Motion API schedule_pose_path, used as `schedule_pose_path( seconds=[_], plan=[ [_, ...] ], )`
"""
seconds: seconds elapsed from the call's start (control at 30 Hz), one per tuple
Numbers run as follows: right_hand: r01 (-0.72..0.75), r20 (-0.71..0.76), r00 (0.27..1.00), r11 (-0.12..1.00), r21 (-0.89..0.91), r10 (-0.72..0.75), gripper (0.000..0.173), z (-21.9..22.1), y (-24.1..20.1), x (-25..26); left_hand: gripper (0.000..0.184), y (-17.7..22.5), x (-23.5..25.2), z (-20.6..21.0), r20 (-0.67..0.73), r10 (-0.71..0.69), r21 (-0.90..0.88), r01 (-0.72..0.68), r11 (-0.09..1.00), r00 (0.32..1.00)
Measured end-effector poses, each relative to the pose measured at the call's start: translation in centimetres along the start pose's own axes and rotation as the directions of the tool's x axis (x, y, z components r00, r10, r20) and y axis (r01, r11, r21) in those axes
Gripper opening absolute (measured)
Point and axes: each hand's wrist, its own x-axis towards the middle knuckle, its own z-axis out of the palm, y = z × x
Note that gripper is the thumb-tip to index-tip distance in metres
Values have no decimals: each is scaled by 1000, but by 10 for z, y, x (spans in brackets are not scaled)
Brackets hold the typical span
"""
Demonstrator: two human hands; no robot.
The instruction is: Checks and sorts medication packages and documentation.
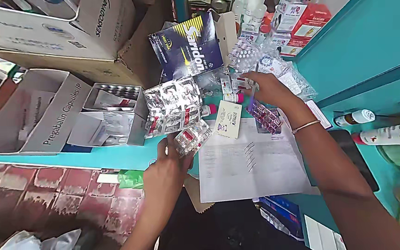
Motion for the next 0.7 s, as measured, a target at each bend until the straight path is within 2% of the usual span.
schedule_pose_path(
  seconds=[0.1,0.2,0.37,0.43,0.53,0.63,0.7],
  plan=[
    [60,140,989,995,-86,-47,53,4,5,23,85,1,-1,2,-2,36,4,-36,999,999],
    [64,144,988,993,-99,-49,42,5,16,28,85,0,-3,5,-5,49,7,-49,999,999],
    [49,34,998,999,-18,-48,35,-10,25,15,80,-5,-6,9,-41,52,-45,-54,998,998],
    [69,-27,997,996,-55,-71,38,-9,28,14,79,-6,-6,10,-43,62,-48,-64,997,997],
    [141,-127,980,984,-109,-155,54,-2,29,15,80,-5,-4,10,-40,68,-47,-70,996,997],
    [252,-184,941,949,-187,-286,52,8,31,17,81,-5,-4,9,-35,67,-47,-69,997,997],
    [259,-190,933,938,-228,-304,48,8,32,14,82,-6,-4,9,-31,68,-37,-69,997,997]
  ],
)
